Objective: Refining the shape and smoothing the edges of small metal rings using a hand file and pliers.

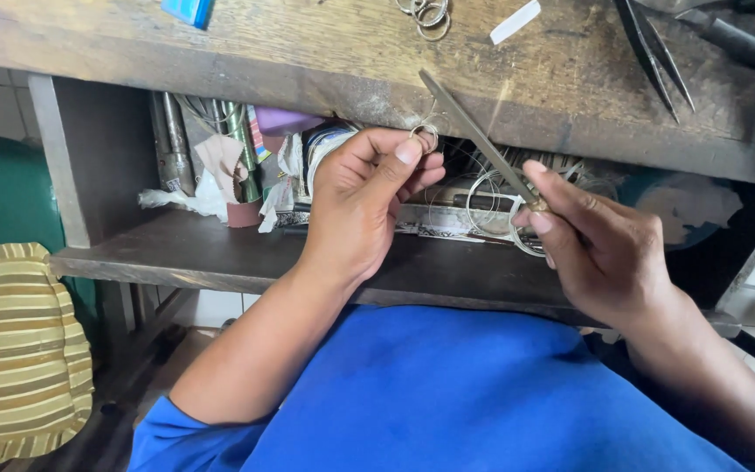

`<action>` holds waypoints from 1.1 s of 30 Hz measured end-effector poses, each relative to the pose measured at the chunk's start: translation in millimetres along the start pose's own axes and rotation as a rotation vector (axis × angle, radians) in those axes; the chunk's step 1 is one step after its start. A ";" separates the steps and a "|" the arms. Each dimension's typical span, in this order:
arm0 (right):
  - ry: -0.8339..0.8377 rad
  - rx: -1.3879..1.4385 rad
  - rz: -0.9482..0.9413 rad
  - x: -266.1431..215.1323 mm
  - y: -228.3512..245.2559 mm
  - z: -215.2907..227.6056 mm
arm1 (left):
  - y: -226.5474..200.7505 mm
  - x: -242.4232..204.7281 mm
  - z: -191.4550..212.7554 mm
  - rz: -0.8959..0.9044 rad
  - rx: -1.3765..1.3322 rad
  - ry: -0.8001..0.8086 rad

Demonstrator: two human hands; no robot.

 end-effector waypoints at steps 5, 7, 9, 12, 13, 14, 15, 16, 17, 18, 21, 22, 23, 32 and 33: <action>0.058 0.115 -0.069 -13.2 -16.8 -1.0 | -3.1 0.3 -0.9 -0.049 0.100 0.043; 0.059 0.090 -0.064 -14.1 -19.7 -0.5 | -1.8 0.6 -0.1 -0.049 0.097 0.044; 0.062 0.064 -0.061 -14.9 -22.9 -0.8 | -0.7 0.9 0.2 -0.047 0.092 0.044; 0.046 0.028 -0.051 -13.3 -25.0 -1.7 | -1.2 1.3 0.7 -0.026 0.099 0.027; 0.067 0.017 -0.038 -12.0 -24.1 -2.2 | -1.9 1.2 0.5 -0.025 0.109 0.030; 0.087 0.006 -0.026 -10.6 -23.2 -2.6 | -2.4 1.2 0.2 -0.023 0.119 0.033; 0.089 0.006 -0.028 -9.9 -24.1 -3.3 | -2.7 1.5 -0.2 -0.021 0.118 0.031; 0.072 -0.011 0.000 -9.4 -23.9 -3.5 | -3.2 1.6 -0.2 -0.022 0.136 0.025; 0.054 -0.029 0.029 -9.0 -23.7 -3.7 | -3.7 1.6 -0.3 -0.024 0.154 0.019; 0.056 -0.028 0.026 -7.6 -24.0 -5.0 | -4.2 1.9 -0.7 -0.021 0.154 0.018; 0.018 -0.103 0.102 -1.3 -21.2 -9.1 | -6.3 2.1 -1.6 -0.040 0.211 0.030; 0.035 -0.187 0.168 2.9 -18.9 -12.5 | -6.4 2.3 -1.5 -0.040 0.224 0.026; 0.052 -0.272 0.235 6.5 -16.5 -15.5 | -6.5 2.0 -1.8 -0.040 0.238 0.022; 0.017 -0.043 0.158 -2.2 -18.8 1.4 | -4.4 2.2 -1.4 -0.039 0.179 0.028; 0.014 -0.044 0.157 -5.0 -21.9 -1.2 | -3.7 2.9 -1.0 -0.039 0.180 0.031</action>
Point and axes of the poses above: each hand's wrist, its own x-axis towards the middle knuckle, its own z-axis out of the back of the hand, y = z × x, the point moved 3 cm from there along x, towards the middle knuckle, and after that the axes turned 10 degrees about -z, right-handed, at the moved point
